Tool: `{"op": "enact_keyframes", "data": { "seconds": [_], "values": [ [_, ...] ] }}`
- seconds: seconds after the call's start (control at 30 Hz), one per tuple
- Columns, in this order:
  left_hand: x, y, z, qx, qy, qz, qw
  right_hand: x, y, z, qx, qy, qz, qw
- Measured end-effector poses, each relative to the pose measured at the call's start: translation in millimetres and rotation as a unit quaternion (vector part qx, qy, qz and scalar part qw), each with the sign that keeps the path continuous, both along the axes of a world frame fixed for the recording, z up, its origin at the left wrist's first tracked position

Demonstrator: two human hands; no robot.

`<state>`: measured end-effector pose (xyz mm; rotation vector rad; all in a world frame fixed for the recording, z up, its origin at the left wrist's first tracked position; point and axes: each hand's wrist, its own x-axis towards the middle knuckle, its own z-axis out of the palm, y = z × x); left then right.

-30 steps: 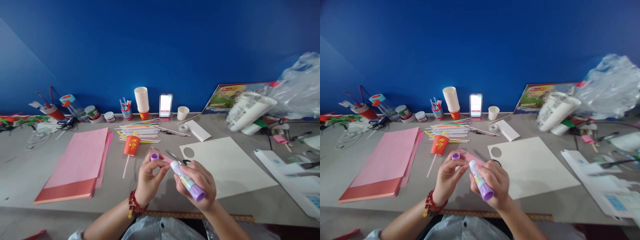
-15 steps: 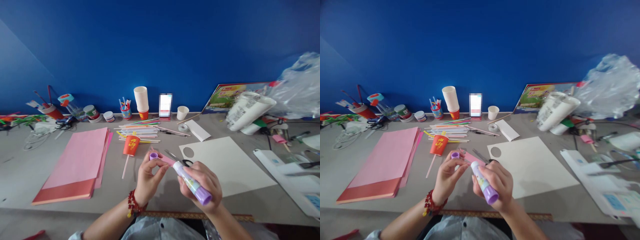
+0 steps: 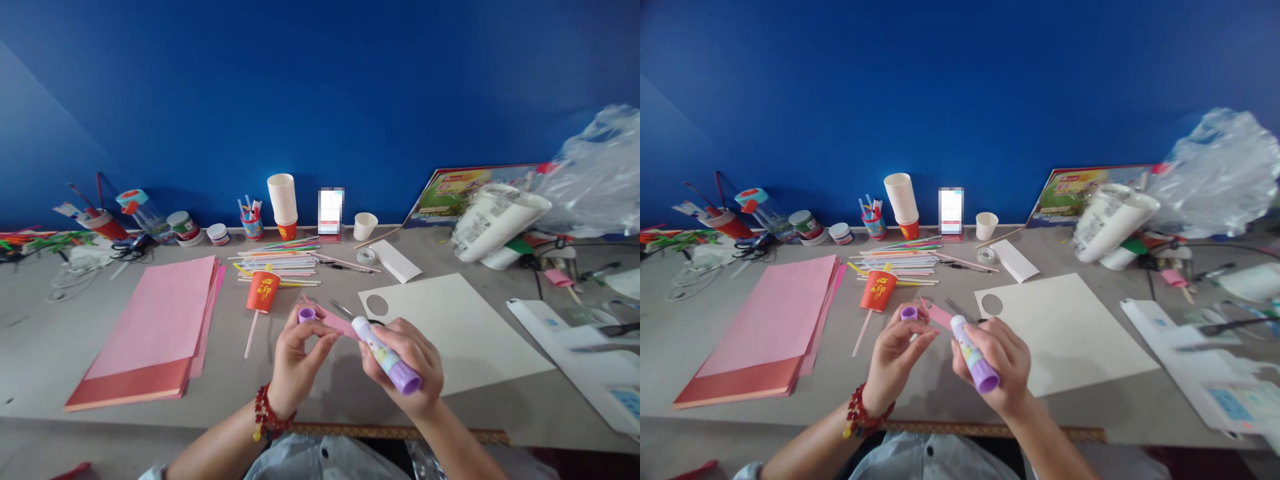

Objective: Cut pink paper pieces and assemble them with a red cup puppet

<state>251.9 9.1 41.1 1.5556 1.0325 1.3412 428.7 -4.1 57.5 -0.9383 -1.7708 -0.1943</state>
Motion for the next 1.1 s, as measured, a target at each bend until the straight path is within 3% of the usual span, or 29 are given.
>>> {"op": "enact_keyframes", "data": {
  "seconds": [0.2, 0.37, 0.53, 0.73, 1.1],
  "values": [
    [2, 0, -3.3, -0.023, -0.018, -0.015, 0.999, -8, -6, 0.2, 0.015, -0.006, 0.037, 0.999],
    [1, -4, 1.9, -0.024, -0.011, -0.017, 1.000, -1, 3, -7.2, 0.007, -0.014, 0.012, 1.000],
    [-3, -2, 4.8, -0.016, -0.001, -0.026, 1.000, 10, 2, 4.4, -0.017, 0.034, -0.009, 0.999],
    [0, -1, 1.7, -0.007, -0.002, -0.025, 1.000, 0, -7, 10.0, 0.015, -0.009, 0.056, 0.998],
    [3, -3, 0.3, -0.001, -0.013, -0.022, 1.000, -3, -7, 2.6, 0.042, -0.056, 0.031, 0.997]
  ]
}}
